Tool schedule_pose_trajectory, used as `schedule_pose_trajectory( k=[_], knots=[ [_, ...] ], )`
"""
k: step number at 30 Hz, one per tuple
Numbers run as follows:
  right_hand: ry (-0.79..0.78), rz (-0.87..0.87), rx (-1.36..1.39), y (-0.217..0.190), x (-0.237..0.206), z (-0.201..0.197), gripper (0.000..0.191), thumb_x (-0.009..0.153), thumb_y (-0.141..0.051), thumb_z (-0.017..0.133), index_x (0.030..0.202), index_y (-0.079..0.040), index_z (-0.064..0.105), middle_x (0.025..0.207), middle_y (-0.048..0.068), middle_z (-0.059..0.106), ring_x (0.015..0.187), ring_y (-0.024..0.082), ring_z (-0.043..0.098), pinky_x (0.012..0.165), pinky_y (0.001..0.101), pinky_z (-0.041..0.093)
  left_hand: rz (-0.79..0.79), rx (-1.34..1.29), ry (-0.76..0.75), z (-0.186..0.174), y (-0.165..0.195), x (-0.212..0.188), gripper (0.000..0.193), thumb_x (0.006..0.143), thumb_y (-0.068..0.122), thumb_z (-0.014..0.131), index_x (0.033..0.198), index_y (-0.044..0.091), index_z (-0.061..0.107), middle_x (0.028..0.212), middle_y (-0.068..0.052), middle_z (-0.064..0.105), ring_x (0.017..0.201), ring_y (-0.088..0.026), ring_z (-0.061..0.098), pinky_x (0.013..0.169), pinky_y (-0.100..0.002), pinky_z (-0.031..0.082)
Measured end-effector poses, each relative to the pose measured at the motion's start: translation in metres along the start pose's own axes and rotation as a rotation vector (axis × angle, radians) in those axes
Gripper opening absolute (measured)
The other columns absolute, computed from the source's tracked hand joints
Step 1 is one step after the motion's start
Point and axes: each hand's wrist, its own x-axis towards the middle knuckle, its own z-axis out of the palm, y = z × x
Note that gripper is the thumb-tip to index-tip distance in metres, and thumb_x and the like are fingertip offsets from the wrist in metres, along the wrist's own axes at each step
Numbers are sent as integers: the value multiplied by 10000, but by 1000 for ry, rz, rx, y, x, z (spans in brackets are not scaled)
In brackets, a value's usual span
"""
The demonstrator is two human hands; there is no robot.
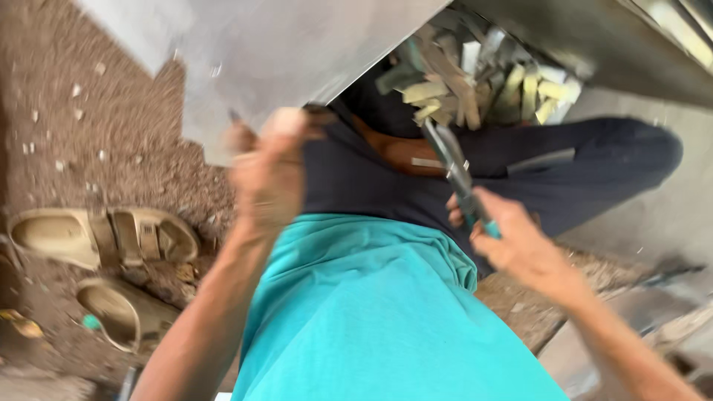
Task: The person uses tin snips to cut a large metal sheet resting on their lap. They repeatedly reposition the sheet and make cuts along the edges, removing small strips of metal.
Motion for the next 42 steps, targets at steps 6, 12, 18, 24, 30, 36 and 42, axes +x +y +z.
schedule_pose_trajectory(
  k=[6,12,18,24,30,36,42],
  knots=[
    [-202,-179,-205,-78,41,-43,511,682,-110,540,1184,-26,589,963,78,677,809,145,584,690,306,504,99,195,0,10,-27,2,239,1026,151,790,1149,-48,738,1031,-98,757,958,-191,730,865,-315,603],
    [-228,-124,-445,-117,58,-50,466,645,-73,515,1097,15,583,922,121,685,846,223,676,785,360,547,50,309,14,12,-7,12,237,994,152,766,1135,-37,745,1070,-96,776,983,-160,768,883,-285,641],
    [-244,-107,-574,-118,63,-62,355,682,-64,520,1017,10,609,916,131,666,849,240,650,776,380,569,19,283,0,14,-7,12,220,1011,138,753,1134,-44,743,1070,-109,786,980,-165,778,936,-292,650],
    [-211,107,-978,-124,73,-69,187,841,-96,595,991,-29,685,752,173,690,740,282,639,713,430,536,31,323,-12,7,-8,11,215,1004,146,785,1116,-36,762,1037,-100,787,947,-155,769,886,-260,637],
    [-216,136,-254,-133,42,3,528,677,-99,567,1205,-95,564,1035,94,673,952,199,646,799,387,549,34,324,27,11,-5,13,217,984,138,806,1115,-25,748,1077,-84,777,958,-136,763,884,-250,627],
    [4,52,-40,-78,25,65,439,695,-90,530,1130,-48,561,889,86,624,715,195,547,653,354,493,45,316,52,14,-3,14,184,921,118,799,1054,15,724,984,-51,770,877,-91,758,742,-203,615],
    [126,-149,-140,-107,41,60,209,755,-91,564,945,-25,625,773,64,635,717,175,617,671,323,513,132,426,-20,8,-6,11,142,1030,86,795,1077,-43,757,1033,-91,778,915,-133,757,816,-230,602]
  ],
)
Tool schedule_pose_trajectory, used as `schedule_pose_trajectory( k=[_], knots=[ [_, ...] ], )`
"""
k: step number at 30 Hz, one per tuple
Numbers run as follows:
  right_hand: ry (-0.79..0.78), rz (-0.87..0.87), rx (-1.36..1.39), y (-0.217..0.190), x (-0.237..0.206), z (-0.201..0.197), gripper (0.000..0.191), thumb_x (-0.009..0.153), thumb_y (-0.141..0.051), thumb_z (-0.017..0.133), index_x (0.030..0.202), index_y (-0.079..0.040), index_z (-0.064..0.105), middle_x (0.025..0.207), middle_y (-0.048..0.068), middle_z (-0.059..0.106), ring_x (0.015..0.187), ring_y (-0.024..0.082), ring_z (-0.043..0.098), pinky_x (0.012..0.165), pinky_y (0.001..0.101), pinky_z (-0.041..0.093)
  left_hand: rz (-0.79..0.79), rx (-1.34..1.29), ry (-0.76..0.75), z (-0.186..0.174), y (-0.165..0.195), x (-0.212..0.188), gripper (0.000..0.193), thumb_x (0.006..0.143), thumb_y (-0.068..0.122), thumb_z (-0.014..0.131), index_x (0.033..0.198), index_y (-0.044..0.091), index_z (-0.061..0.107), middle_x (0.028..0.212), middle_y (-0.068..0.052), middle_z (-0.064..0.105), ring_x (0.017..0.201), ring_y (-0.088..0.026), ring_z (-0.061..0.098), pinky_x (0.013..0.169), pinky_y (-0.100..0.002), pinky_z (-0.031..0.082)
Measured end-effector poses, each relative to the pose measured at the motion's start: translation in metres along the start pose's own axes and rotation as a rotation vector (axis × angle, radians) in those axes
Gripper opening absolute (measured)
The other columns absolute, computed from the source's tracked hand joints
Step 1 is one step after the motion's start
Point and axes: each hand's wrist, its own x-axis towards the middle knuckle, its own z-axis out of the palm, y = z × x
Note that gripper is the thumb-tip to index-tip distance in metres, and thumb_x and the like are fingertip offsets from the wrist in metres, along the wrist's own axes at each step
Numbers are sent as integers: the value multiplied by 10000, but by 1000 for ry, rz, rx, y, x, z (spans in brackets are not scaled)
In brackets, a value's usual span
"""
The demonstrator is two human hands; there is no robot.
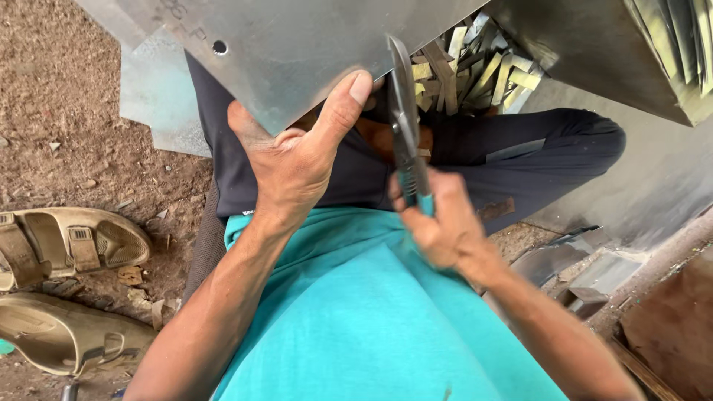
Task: The person uses tin snips to cut a large metal sheet resting on their lap. They repeatedly reposition the sheet and make cuts along the edges, removing small strips of metal.
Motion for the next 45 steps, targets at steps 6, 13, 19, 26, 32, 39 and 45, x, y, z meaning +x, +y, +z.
schedule_pose_trajectory(
  k=[6,13,19,26,32,39,45],
  knots=[
    [-196,96,-266,4,17,-66,346,724,-74,513,1048,19,590,873,140,664,811,272,659,724,400,536,18,-109,-28,-15,-2,-4,121,1083,87,733,1088,-33,720,1004,-106,765,911,-152,753,869,-261,622],
    [-394,8,-426,-6,29,-89,365,691,-66,526,1041,26,574,932,139,678,867,274,678,793,399,560,1,-169,-51,-16,1,-4,145,1067,100,743,1090,-41,719,997,-120,770,877,-161,765,828,-288,662],
    [-454,133,-717,4,46,-116,260,796,-139,567,1023,-43,652,856,126,726,843,264,671,776,388,588,5,-65,-21,-21,3,-4,157,1043,123,782,1068,-27,743,979,-101,771,880,-137,751,831,-255,631],
    [-444,275,-376,-28,29,-75,447,753,-101,595,1200,-100,594,932,96,693,847,224,688,716,383,575,26,-72,-39,-23,1,-1,144,1043,127,797,1061,-12,762,960,-87,780,873,-121,749,831,-239,610],
    [-213,80,69,-2,-15,13,520,685,-74,561,1203,-46,533,949,104,625,849,215,610,752,379,514,65,15,-20,-26,1,0,129,1018,114,818,1063,0,777,919,-73,777,812,-99,730,746,-215,575],
    [-47,158,5,6,-10,28,291,745,-68,569,1028,-19,615,841,118,655,784,213,635,718,366,532,69,17,-50,-26,1,4,131,990,122,824,1047,13,779,940,-43,785,815,-85,739,688,-198,570],
    [-11,63,-251,-7,5,-21,328,771,-61,550,1089,-14,614,904,108,680,846,200,670,790,355,548,24,-85,-11,-53,6,-7,144,1051,57,777,1157,-36,747,986,-71,745,847,-96,675,775,-201,529]
  ],
)
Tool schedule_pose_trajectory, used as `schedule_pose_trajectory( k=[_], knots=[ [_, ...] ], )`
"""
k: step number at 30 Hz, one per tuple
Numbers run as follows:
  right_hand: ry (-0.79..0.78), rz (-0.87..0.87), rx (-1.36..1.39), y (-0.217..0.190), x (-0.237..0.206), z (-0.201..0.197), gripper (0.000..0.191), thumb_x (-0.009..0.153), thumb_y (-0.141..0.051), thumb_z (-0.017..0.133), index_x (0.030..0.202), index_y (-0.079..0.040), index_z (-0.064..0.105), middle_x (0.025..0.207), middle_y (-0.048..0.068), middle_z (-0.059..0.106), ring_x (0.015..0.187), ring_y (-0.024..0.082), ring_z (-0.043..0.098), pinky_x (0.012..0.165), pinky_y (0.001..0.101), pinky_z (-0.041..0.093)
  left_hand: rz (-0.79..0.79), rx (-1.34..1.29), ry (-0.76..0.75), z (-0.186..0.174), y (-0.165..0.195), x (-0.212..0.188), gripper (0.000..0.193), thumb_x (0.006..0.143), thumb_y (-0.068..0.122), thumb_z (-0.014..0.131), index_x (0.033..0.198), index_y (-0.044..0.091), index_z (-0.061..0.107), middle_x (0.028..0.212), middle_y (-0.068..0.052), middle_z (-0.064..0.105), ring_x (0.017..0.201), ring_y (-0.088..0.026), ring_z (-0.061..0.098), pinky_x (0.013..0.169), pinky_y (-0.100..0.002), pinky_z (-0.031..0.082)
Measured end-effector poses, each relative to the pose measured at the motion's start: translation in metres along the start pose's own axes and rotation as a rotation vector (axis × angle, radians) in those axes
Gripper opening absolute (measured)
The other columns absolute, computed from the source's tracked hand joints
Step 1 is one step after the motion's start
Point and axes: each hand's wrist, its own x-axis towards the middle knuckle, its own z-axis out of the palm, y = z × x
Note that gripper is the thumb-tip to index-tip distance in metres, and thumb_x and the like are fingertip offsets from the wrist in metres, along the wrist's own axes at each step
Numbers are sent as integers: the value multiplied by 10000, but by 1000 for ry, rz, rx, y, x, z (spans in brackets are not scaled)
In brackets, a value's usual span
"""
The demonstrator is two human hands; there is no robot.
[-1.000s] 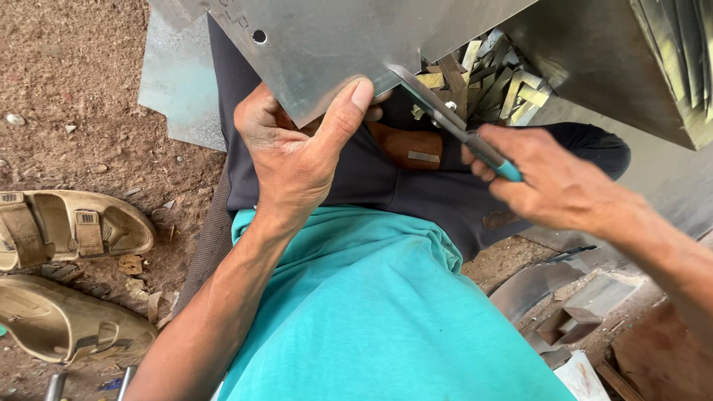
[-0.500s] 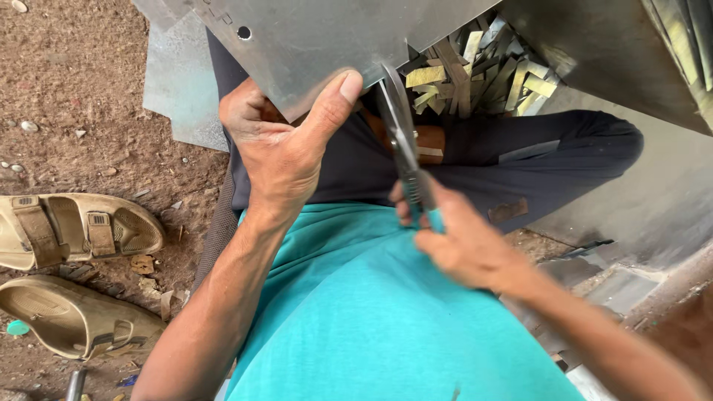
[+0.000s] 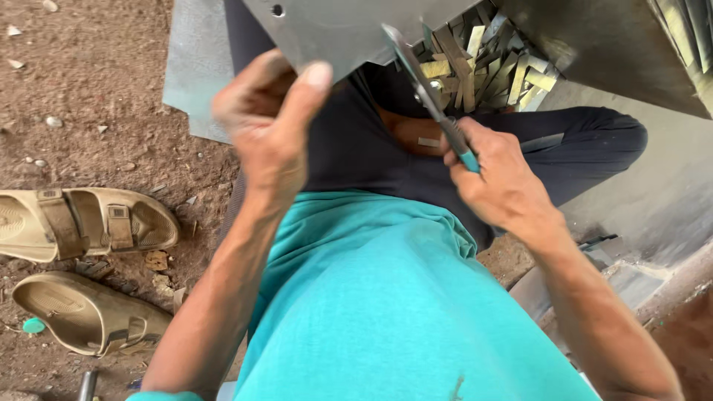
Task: The person uses tin snips to cut a large metal sheet resting on their lap. They repeatedly reposition the sheet and make cuts along the edges, removing small strips of metal.
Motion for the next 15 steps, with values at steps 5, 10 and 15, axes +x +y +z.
schedule_pose_trajectory(
  k=[5,10,15],
  knots=[
    [-239,-137,262,1,-8,31,506,678,-105,543,1178,-30,560,994,107,625,937,210,622,811,364,540,20,-66,-61,-22,14,-2,212,1038,-1,753,1236,-55,702,1066,-111,768,926,-135,759,861,-248,652],
    [-244,-115,237,-12,-8,53,394,712,-94,519,1098,-30,563,884,81,639,831,185,612,747,354,505,35,-45,-67,-20,21,1,229,1024,-28,748,1239,-86,695,1073,-118,766,919,-131,749,837,-238,635],
    [-184,-58,174,-23,-1,49,214,752,-73,522,945,-21,598,772,100,602,690,193,547,641,361,462,11,-17,-70,-25,11,-2,217,1003,2,763,1195,-84,708,1028,-119,771,885,-131,740,836,-257,628]
  ],
)
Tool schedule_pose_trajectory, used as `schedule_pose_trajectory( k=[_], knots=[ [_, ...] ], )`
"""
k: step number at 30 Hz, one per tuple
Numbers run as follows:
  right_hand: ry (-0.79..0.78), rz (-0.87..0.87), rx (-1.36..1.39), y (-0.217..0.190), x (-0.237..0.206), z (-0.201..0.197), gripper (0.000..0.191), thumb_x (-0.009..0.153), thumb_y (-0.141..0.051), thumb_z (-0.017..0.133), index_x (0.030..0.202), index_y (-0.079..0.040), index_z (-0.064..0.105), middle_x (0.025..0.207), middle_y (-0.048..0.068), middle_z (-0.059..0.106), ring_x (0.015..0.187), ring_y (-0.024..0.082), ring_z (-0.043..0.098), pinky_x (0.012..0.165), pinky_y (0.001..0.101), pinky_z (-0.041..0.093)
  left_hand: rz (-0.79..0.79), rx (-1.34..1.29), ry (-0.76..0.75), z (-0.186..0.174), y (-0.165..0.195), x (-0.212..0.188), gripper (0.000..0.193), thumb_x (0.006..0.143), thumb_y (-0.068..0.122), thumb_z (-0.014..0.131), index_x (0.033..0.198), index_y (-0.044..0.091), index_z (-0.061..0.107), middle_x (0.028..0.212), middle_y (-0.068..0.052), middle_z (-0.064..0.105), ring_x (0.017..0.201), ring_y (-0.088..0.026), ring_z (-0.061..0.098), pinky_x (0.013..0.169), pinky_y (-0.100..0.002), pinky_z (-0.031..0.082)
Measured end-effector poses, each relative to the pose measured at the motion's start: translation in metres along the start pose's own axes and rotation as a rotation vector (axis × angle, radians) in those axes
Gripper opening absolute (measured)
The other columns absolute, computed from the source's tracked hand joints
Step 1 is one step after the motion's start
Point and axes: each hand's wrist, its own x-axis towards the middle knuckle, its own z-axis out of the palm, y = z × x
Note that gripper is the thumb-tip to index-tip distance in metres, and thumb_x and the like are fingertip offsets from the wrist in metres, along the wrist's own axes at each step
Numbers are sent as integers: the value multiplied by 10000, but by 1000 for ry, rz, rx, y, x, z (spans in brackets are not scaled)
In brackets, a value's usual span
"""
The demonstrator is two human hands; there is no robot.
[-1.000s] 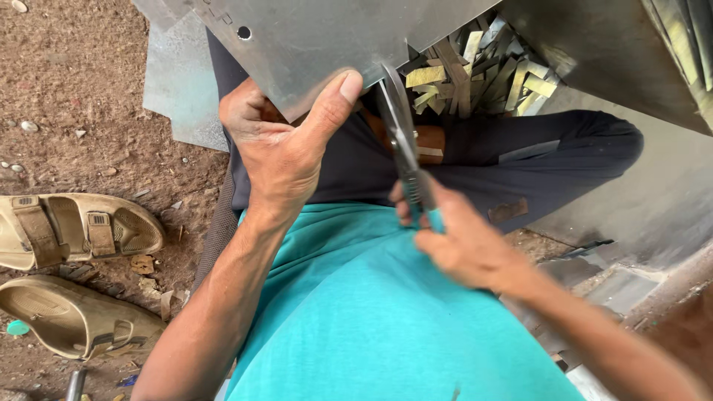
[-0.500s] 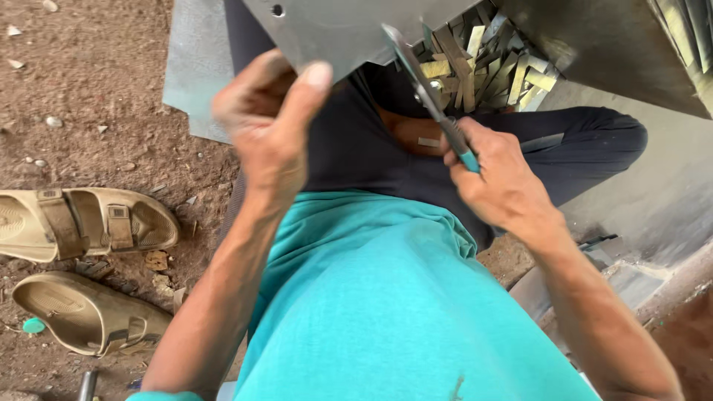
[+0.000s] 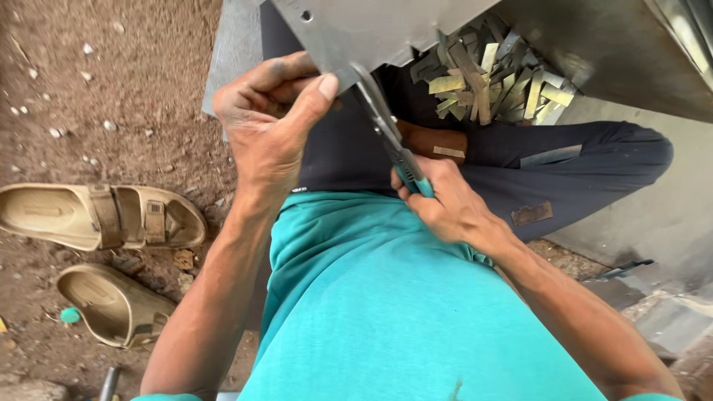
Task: The person uses tin snips to cut a large metal sheet resting on their lap. They repeatedly reposition the sheet and make cuts along the edges, removing small strips of metal.
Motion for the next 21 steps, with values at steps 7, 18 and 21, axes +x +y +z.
schedule_pose_trajectory(
  k=[7,18,21],
  knots=[
    [63,1,-114,61,-38,-15,248,819,-116,574,1042,-6,568,878,180,666,844,343,621,771,477,486,-80,-74,114,-5,43,59,209,1013,197,660,1049,-8,674,895,-99,727,750,-169,736,654,-306,623],
    [256,382,-427,188,-175,19,565,874,-566,758,1181,-104,648,1187,82,685,1139,308,624,840,453,524,-399,325,-512,120,-22,-7,478,889,312,832,1179,-39,687,1065,-138,733,976,-179,668,855,-308,531],
    [646,146,472,170,-145,5,568,824,-379,694,1267,-24,660,1209,111,695,1014,236,730,742,376,590,-424,-71,-396,132,-15,12,582,859,332,794,1281,-13,591,1156,-127,743,1053,-244,737,863,-326,573]
  ],
)
